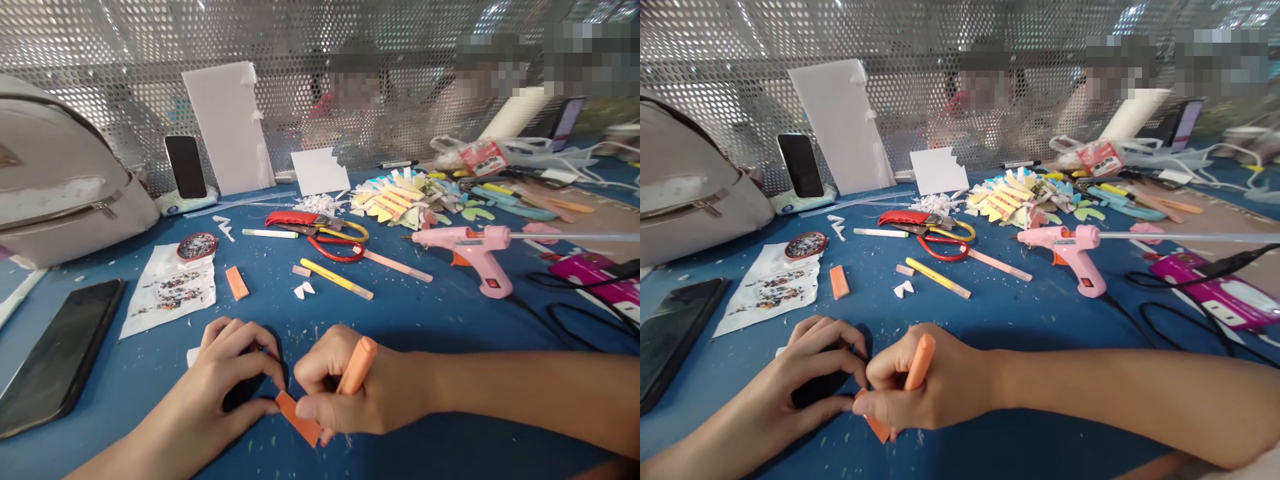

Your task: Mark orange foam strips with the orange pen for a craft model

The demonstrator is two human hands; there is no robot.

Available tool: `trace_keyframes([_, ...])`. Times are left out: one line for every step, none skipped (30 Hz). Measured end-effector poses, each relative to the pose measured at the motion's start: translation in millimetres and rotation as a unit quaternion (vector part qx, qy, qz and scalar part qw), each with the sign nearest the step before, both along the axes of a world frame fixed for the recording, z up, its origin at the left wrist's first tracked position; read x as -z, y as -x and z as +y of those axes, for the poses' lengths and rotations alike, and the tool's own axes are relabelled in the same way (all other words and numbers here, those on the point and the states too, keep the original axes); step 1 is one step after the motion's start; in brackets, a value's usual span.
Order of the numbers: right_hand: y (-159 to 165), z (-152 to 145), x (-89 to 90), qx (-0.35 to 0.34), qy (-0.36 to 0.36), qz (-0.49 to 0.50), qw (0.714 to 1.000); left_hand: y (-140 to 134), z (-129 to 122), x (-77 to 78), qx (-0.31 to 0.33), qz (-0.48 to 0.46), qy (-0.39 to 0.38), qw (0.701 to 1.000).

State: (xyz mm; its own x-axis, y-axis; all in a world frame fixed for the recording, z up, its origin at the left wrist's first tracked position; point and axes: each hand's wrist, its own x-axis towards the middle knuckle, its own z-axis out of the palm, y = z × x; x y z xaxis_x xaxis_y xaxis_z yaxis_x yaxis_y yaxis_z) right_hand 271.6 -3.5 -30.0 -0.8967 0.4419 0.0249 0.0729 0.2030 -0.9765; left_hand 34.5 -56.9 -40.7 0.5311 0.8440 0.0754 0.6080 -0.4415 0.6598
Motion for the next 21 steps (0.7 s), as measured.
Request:
trace_keyframes([0.1,0.0,0.3,0.001,-0.003,0.000,1.000,0.0,0.0,0.1,0.000,0.000,0.001,1.000])
trace_keyframes([0.2,0.1,0.4,0.001,-0.007,-0.001,1.000,0.0,0.0,0.3,0.000,0.000,0.001,1.000])
trace_keyframes([0.3,0.2,0.5,0.000,-0.011,0.000,1.000,0.1,0.2,0.6,0.000,0.000,0.001,1.000])
trace_keyframes([0.3,0.3,0.3,0.000,-0.013,0.003,1.000,0.2,0.3,0.8,-0.001,0.001,0.002,1.000])
trace_keyframes([0.2,0.4,0.0,0.002,-0.012,0.002,1.000,0.2,0.5,1.0,0.000,0.002,0.002,1.000])
trace_keyframes([-0.1,0.5,-0.5,0.004,-0.007,0.000,1.000,0.2,0.6,1.1,-0.001,0.004,0.001,1.000])
trace_keyframes([-0.5,0.5,-0.9,0.003,0.004,-0.002,1.000,0.1,0.7,0.9,-0.001,0.006,-0.001,1.000])
trace_keyframes([-1.2,0.4,-1.1,-0.004,0.022,-0.003,1.000,-0.1,0.7,0.4,0.000,0.009,-0.003,1.000])
trace_keyframes([-2.1,0.1,-1.0,-0.014,0.038,0.000,0.999,-0.3,0.7,-0.4,0.001,0.012,-0.006,1.000])
trace_keyframes([-3.1,-0.3,-0.4,-0.025,0.047,0.009,0.999,-0.4,0.7,-1.6,0.003,0.015,-0.009,1.000])
trace_keyframes([-4.0,-0.9,0.7,-0.034,0.043,0.024,0.998,-0.3,0.8,-3.2,0.006,0.017,-0.013,1.000])
trace_keyframes([-4.8,-1.5,2.3,-0.040,0.024,0.046,0.998,0.3,1.4,-5.2,0.011,0.020,-0.017,1.000])
trace_keyframes([-5.4,-2.1,4.2,-0.044,-0.004,0.069,0.997,1.7,2.5,-7.4,0.018,0.023,-0.022,0.999])
trace_keyframes([-5.8,-2.5,6.1,-0.048,-0.033,0.091,0.994,4.0,4.5,-10.0,0.024,0.026,-0.029,0.999])
trace_keyframes([-6.0,-2.8,7.8,-0.053,-0.054,0.111,0.991,7.4,7.8,-12.9,0.029,0.028,-0.038,0.998])
trace_keyframes([-6.0,-2.8,8.9,-0.056,-0.068,0.125,0.988,11.8,12.6,-16.0,0.032,0.030,-0.050,0.998])
trace_keyframes([-6.1,-2.6,9.4,-0.060,-0.075,0.133,0.986,17.2,19.0,-19.2,0.029,0.034,-0.067,0.997])
trace_keyframes([-6.1,-2.2,9.3,-0.060,-0.074,0.136,0.986,23.4,27.0,-22.7,0.023,0.039,-0.089,0.995])
trace_keyframes([-6.3,-1.5,8.5,-0.060,-0.066,0.130,0.987,30.0,36.6,-26.2,0.016,0.042,-0.109,0.993])
trace_keyframes([-6.5,-0.7,7.4,-0.060,-0.051,0.120,0.990,36.6,47.4,-29.7,0.010,0.046,-0.127,0.991])
trace_keyframes([-6.8,0.3,6.1,-0.059,-0.034,0.105,0.992,42.8,59.1,-33.2,0.007,0.048,-0.143,0.988])
